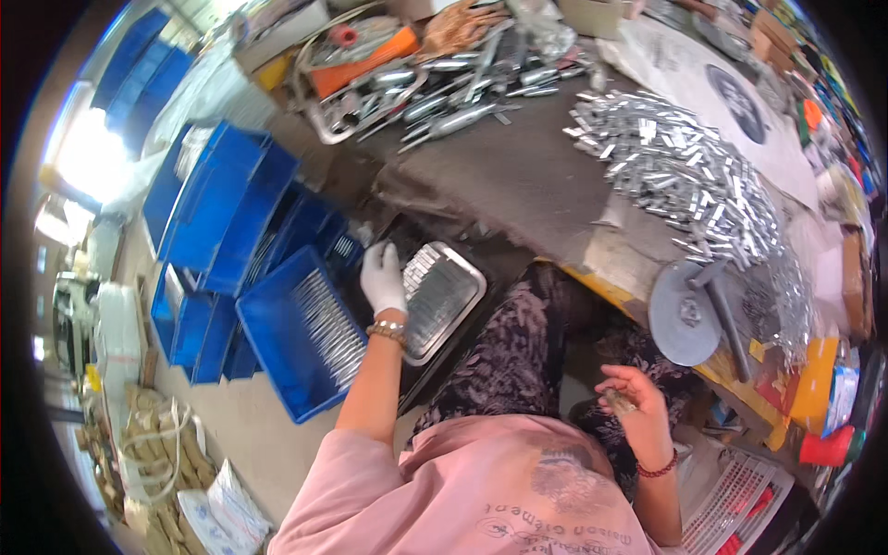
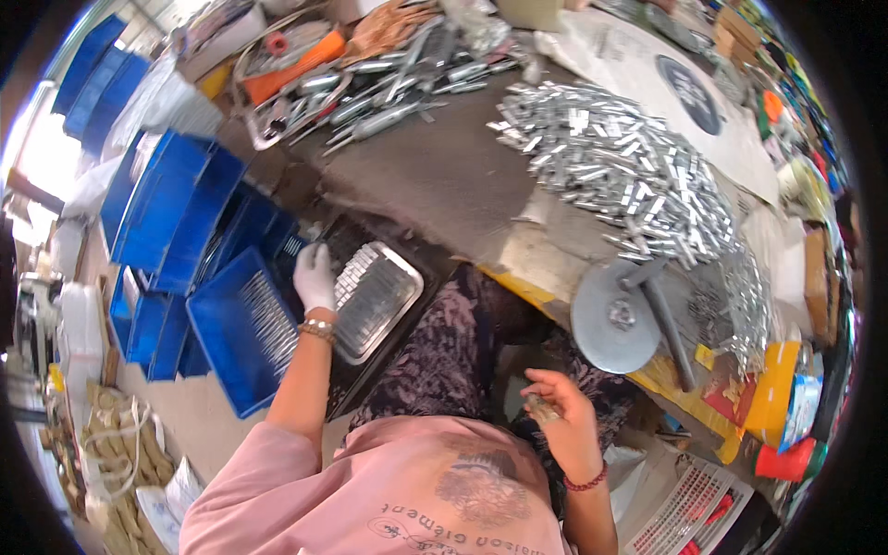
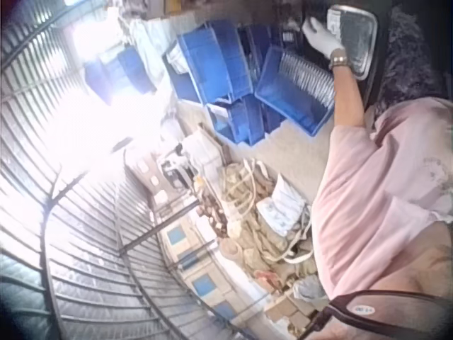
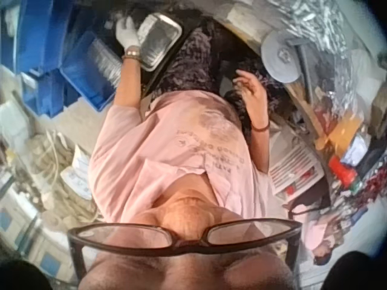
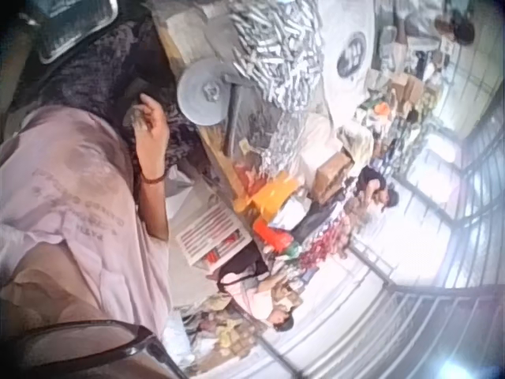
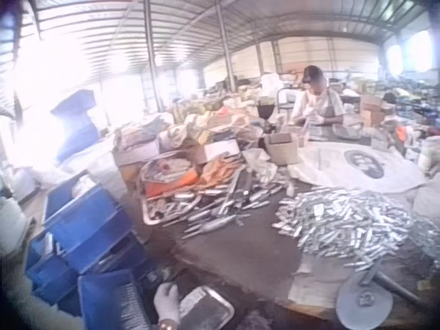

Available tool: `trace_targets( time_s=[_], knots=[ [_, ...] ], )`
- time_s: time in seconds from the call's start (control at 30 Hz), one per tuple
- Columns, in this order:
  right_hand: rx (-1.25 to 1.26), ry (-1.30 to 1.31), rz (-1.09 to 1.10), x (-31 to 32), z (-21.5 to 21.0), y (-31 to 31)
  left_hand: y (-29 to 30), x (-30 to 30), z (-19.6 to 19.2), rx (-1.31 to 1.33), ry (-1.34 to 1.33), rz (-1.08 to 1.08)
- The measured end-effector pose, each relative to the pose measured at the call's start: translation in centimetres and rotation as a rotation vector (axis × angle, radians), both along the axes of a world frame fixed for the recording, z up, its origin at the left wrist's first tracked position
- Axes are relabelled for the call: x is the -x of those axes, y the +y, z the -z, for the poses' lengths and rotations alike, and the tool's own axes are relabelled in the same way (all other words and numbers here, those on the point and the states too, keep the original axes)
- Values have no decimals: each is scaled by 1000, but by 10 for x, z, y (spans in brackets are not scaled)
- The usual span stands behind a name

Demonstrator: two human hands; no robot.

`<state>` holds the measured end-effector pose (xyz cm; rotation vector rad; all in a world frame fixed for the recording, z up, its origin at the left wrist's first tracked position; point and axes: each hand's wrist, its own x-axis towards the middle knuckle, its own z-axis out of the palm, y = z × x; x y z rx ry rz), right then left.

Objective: The person assembles metal components by fitting pins into metal pieces, hammering them together on a round metal plate, and placing the assembled parts into a metal tray.

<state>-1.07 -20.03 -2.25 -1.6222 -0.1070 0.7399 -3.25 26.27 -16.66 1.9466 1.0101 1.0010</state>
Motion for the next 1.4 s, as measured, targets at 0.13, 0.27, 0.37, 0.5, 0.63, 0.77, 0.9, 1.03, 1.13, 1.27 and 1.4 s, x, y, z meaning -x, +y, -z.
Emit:
trace_targets(
  time_s=[0.13, 0.27, 0.37, 0.5, 0.63, 0.77, 0.9, 1.03, 1.13, 1.27, 1.4],
  knots=[
    [37, -50, -82, 3, 16, 1, -71, -48, -121, 184, -122, 280],
    [74, -114, -112, 10, 10, 2, -147, -91, -182, -339, -98, 755],
    [38, -119, -80, 16, 4, -1, -183, -124, -185, -427, 44, 891],
    [103, -165, -28, 18, -11, -12, -210, -170, -182, -598, 183, 834],
    [117, -252, 15, 23, -29, -31, -214, -189, -181, -623, 263, 824],
    [183, -475, 158, 10, -69, -53, -203, -188, -194, -602, 155, 763],
    [516, -996, 454, -29, -82, -89, -196, -168, -221, -528, 61, 853],
    [793, -991, 546, -68, -69, -118, -198, -137, -242, -623, 73, 1039],
    [925, -949, 421, -78, -62, -127, -220, -120, -245, -647, 193, 1180],
    [1060, -896, 380, -80, -64, -142, -238, -110, -243, -732, 170, 1288],
    [1087, -799, 369, -75, -71, -163, -247, -112, -232, -697, 103, 1395]
  ],
)
